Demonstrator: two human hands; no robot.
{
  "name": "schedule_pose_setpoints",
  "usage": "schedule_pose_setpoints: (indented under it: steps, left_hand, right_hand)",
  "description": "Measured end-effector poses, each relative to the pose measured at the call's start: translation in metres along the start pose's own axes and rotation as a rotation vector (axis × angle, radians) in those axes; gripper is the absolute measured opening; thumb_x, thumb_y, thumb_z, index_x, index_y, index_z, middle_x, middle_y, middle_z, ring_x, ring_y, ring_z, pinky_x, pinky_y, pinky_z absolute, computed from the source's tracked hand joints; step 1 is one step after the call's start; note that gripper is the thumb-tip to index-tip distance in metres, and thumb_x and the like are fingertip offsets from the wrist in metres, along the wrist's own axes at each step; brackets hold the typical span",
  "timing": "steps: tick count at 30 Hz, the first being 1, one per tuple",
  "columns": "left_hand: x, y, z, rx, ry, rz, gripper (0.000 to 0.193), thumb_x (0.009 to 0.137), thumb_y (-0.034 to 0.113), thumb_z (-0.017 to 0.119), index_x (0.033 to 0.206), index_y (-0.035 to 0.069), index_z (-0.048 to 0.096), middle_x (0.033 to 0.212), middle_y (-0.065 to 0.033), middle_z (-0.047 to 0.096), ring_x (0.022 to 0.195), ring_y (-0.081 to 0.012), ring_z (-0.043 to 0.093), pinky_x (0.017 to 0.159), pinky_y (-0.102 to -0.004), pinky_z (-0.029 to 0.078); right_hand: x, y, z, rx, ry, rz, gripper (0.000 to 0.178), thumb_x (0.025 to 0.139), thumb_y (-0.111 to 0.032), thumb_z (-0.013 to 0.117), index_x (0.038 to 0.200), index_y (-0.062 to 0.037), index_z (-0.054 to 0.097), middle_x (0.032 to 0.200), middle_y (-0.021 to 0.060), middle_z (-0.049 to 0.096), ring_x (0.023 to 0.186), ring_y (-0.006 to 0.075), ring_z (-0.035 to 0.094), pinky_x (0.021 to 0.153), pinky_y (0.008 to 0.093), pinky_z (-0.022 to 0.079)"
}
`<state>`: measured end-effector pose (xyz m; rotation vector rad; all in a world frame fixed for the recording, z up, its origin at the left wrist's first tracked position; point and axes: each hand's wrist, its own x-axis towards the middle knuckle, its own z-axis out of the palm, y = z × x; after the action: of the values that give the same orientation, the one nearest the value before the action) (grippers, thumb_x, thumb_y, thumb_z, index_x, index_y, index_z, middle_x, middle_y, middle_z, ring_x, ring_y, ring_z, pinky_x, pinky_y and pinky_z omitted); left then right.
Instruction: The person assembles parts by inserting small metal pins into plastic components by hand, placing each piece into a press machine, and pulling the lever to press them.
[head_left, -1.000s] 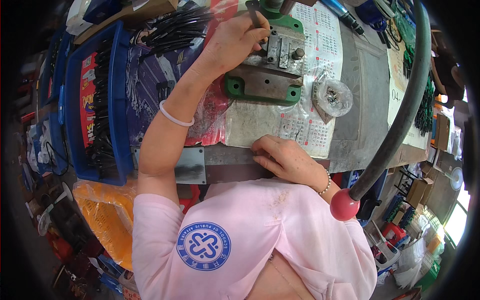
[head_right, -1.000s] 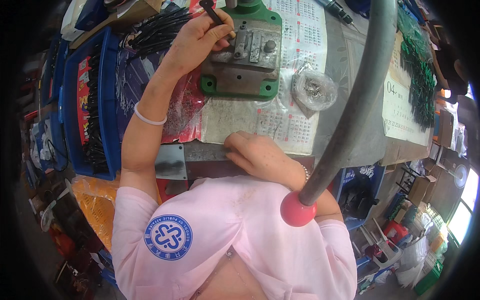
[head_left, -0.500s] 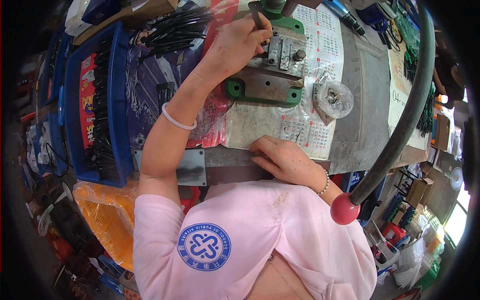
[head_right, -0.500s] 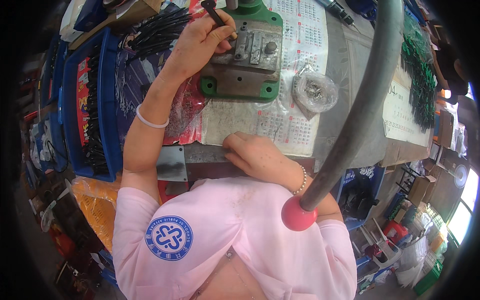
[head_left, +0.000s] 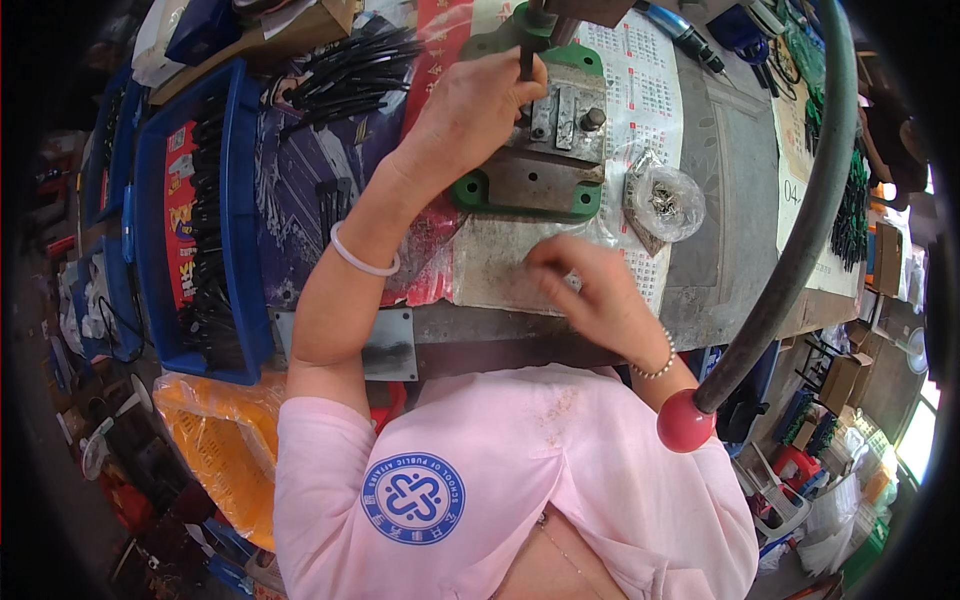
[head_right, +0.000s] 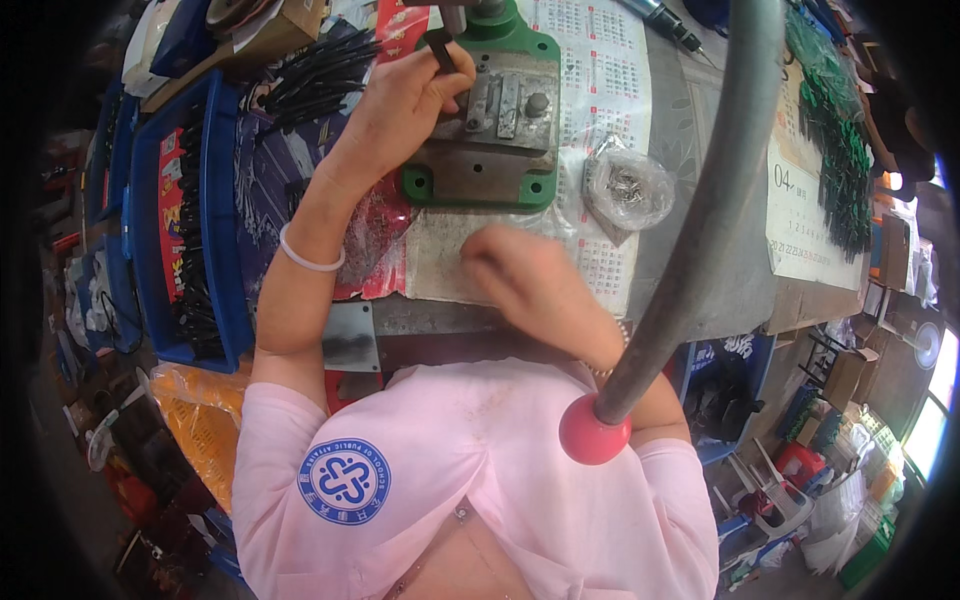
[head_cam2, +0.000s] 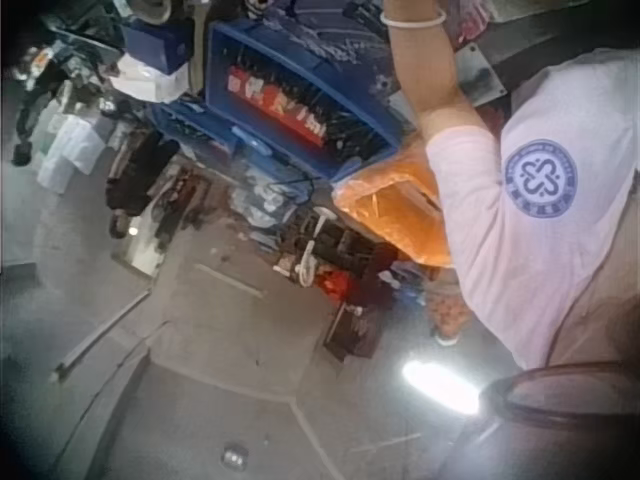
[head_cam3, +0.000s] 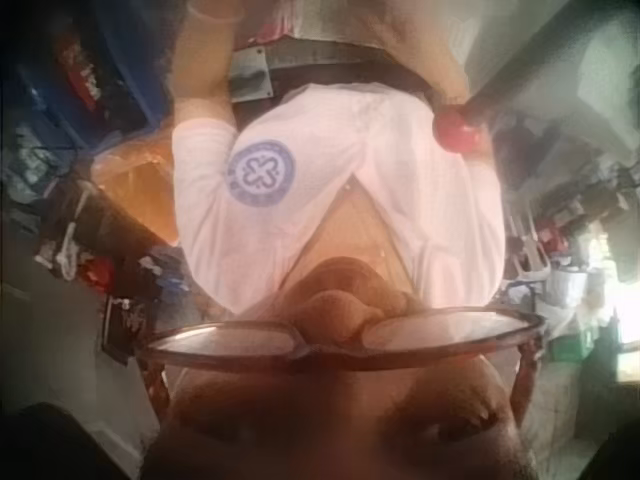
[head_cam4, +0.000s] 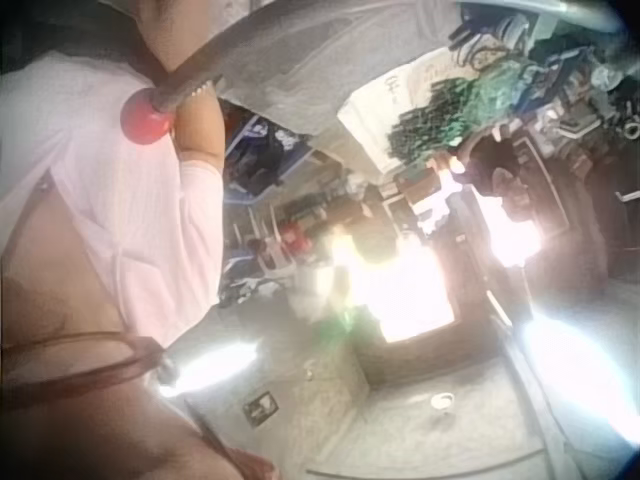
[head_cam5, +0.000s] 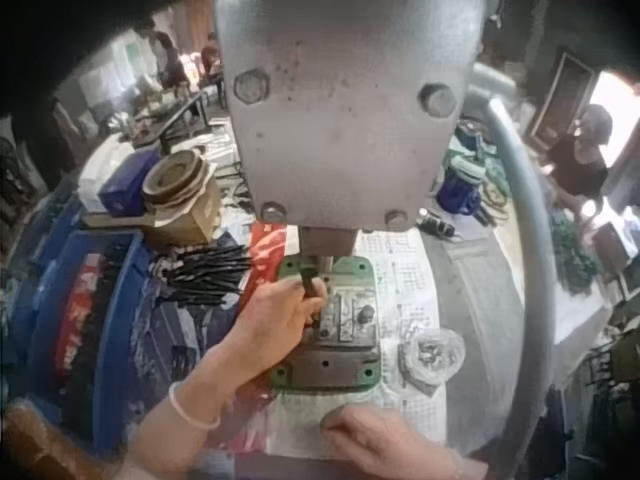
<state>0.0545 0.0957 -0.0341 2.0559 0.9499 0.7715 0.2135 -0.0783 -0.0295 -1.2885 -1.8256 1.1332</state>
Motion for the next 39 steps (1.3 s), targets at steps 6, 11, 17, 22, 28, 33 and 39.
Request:
schedule_pose_setpoints:
  steps: [6,11,17,22,28,33,39]
  left_hand:
    - [-0.003,0.002,0.008,0.221,0.069,0.186,0.017,0.084,-0.003,0.057,0.100,0.003,0.063,0.079,-0.0132,0.063,0.074,-0.0273,0.067,0.065,-0.0344,0.051]
    - [-0.004,0.008,0.006,0.167,0.070,0.153,0.010,0.087,0.008,0.061,0.096,0.002,0.061,0.085,-0.0179,0.065,0.083,-0.0407,0.062,0.069,-0.0472,0.049]
    - [-0.002,0.009,-0.001,0.170,0.065,0.182,0.012,0.087,0.010,0.062,0.096,0.001,0.061,0.084,-0.0190,0.065,0.084,-0.0403,0.062,0.070,-0.0471,0.050]
    - [0.000,0.010,0.003,0.159,0.080,0.151,0.010,0.088,0.009,0.061,0.093,0.001,0.062,0.086,-0.0187,0.064,0.083,-0.0403,0.062,0.069,-0.0469,0.050]
    - [0.001,0.009,0.003,0.128,0.097,0.159,0.008,0.087,0.006,0.063,0.092,0.000,0.062,0.069,-0.0146,0.060,0.063,-0.0266,0.064,0.059,-0.0345,0.049]
    - [0.003,0.005,0.007,0.077,0.086,0.124,0.011,0.089,0.011,0.065,0.091,0.001,0.062,0.066,-0.0124,0.059,0.059,-0.0203,0.063,0.057,-0.0309,0.048]
    - [0.002,0.004,0.005,0.158,0.051,0.121,0.011,0.091,0.012,0.064,0.093,0.002,0.062,0.069,-0.0119,0.062,0.060,-0.0191,0.065,0.057,-0.0300,0.049]
  right_hand:
    - [0.076,-0.009,-0.028,0.227,0.537,-0.028,0.027,0.088,-0.009,0.066,0.114,-0.0013,0.059,0.084,0.0071,0.064,0.070,0.0120,0.061,0.064,0.0261,0.049]
    - [0.112,0.000,-0.033,0.172,0.560,-0.171,0.022,0.086,-0.009,0.068,0.106,-0.0001,0.064,0.080,0.0075,0.065,0.068,0.0119,0.062,0.062,0.0250,0.049]
    - [0.119,-0.003,-0.036,0.060,0.556,-0.256,0.011,0.086,-0.007,0.068,0.093,0.0014,0.068,0.077,0.0081,0.066,0.068,0.0117,0.062,0.062,0.0253,0.049]
    - [0.117,-0.003,-0.040,0.108,0.543,-0.187,0.012,0.086,-0.006,0.068,0.095,0.0019,0.067,0.079,0.0071,0.067,0.070,0.0103,0.062,0.063,0.0249,0.049]
    - [0.073,-0.021,-0.051,0.333,0.414,-0.053,0.028,0.093,-0.014,0.061,0.116,0.0024,0.059,0.090,0.0088,0.067,0.078,0.0119,0.061,0.067,0.0264,0.050]
    - [-0.009,-0.055,-0.056,1.376,-0.057,-0.048,0.056,0.088,-0.035,0.070,0.123,0.0033,0.047,0.092,0.0239,0.064,0.077,0.0282,0.064,0.065,0.0339,0.051]
    - [-0.047,-0.080,-0.052,1.527,-0.290,-0.214,0.047,0.091,-0.018,0.064,0.119,0.0048,0.035,0.081,0.0316,0.060,0.061,0.0263,0.059,0.055,0.0332,0.049]
